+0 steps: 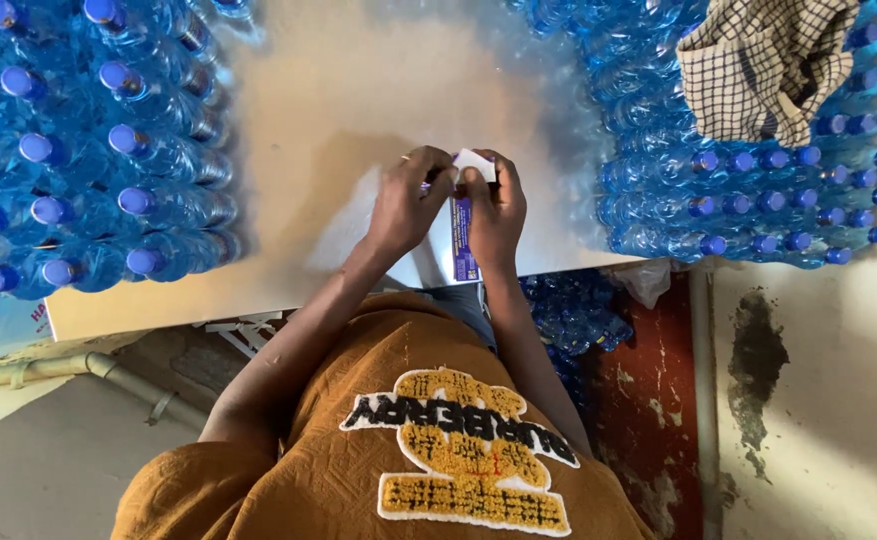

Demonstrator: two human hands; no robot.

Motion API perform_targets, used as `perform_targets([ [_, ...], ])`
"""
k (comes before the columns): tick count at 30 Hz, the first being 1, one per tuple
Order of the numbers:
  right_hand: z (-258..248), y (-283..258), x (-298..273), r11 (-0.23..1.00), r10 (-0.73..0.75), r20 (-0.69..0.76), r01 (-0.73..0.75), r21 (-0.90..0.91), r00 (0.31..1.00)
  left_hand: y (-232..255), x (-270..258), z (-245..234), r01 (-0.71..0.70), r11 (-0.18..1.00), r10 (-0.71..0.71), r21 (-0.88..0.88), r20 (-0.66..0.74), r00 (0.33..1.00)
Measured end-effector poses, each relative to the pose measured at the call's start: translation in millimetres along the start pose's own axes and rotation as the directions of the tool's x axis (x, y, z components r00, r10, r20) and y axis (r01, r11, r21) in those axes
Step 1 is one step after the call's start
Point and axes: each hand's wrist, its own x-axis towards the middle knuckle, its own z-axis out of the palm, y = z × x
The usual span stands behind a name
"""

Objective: Manually applying adhesive labels to plastic water bottles

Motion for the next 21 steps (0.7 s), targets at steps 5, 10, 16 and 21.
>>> perform_targets([
  [5,-17.8,64.2,-9.1,0.963,0.095,-0.044,-0.081,0.258,0.995,-15.1,24.3,-39.2,0.067,0.972,-0.146,-0.226,-0.355,0.923],
  [10,-45.3,148.4,-65.8,0.874,0.202,0.378,0.008,-0.486,0.904,39.0,70.0,-124.5,-0.408,0.885,0.144,-0.225,-0.7,0.7],
  [16,-31.1,75.5,-39.4,0.864,0.312,0.448,-0.054,-0.5,0.838,64.5,71.4,-108.8,-0.296,0.955,0.262,0.003,-0.471,0.842],
  [21,-12.6,-15.7,-0.6,0.972,0.019,0.141,-0.051,0.228,0.99,40.7,32.8,-40.9,-0.099,0.963,0.083,-0.251,-0.07,0.994],
])
